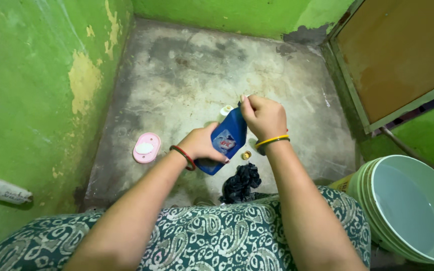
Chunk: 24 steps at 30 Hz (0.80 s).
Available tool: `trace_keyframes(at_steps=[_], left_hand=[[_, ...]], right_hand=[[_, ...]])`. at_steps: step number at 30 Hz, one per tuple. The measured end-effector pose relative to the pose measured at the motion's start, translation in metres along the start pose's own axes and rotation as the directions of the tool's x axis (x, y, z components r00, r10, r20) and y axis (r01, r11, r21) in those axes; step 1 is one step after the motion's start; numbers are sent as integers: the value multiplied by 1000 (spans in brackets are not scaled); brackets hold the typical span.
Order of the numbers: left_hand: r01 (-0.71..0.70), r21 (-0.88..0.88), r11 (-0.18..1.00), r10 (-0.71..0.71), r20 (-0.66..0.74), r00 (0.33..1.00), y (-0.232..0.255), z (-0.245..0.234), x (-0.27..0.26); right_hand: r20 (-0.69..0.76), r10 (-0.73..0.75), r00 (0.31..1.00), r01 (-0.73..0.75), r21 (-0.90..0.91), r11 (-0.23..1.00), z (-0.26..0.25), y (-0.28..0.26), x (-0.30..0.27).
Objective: The person unscrews the caps of several blue and white bottles on the floor and then pours liquid from a large white bottle into a smaller white bottle.
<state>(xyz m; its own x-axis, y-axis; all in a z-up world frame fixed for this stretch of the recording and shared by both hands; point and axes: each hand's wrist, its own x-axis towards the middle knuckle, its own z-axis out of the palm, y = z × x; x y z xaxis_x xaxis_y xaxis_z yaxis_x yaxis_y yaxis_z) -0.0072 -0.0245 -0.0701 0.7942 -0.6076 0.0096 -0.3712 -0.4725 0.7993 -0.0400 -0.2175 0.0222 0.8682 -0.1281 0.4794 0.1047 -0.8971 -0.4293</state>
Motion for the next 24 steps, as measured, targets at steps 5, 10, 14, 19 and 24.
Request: trace_keyframes(at_steps=[5, 10, 14, 19, 24], left_hand=[[50, 225, 973, -35, -68, 997, 30, -2, -13], [30, 332, 943, -22, -30, 999, 38, -12, -11], [-16, 120, 993, 21, -42, 999, 30, -12, -3], [-63, 141, 988, 80, -120, 990, 40, -2, -5], [108, 397, 911, -90, -63, 994, 64, -19, -17]], right_hand=[[317, 458, 831, -499, 59, 865, 9, 25, 15], [334, 406, 851, -501, 281, 818, 7, 30, 4], [-231, -316, 920, 359, 179, 916, 0, 9, -13], [-104, -5, 995, -1, -54, 999, 3, 16, -1], [120, 342, 932, -342, -17, 939, 27, 46, 10]])
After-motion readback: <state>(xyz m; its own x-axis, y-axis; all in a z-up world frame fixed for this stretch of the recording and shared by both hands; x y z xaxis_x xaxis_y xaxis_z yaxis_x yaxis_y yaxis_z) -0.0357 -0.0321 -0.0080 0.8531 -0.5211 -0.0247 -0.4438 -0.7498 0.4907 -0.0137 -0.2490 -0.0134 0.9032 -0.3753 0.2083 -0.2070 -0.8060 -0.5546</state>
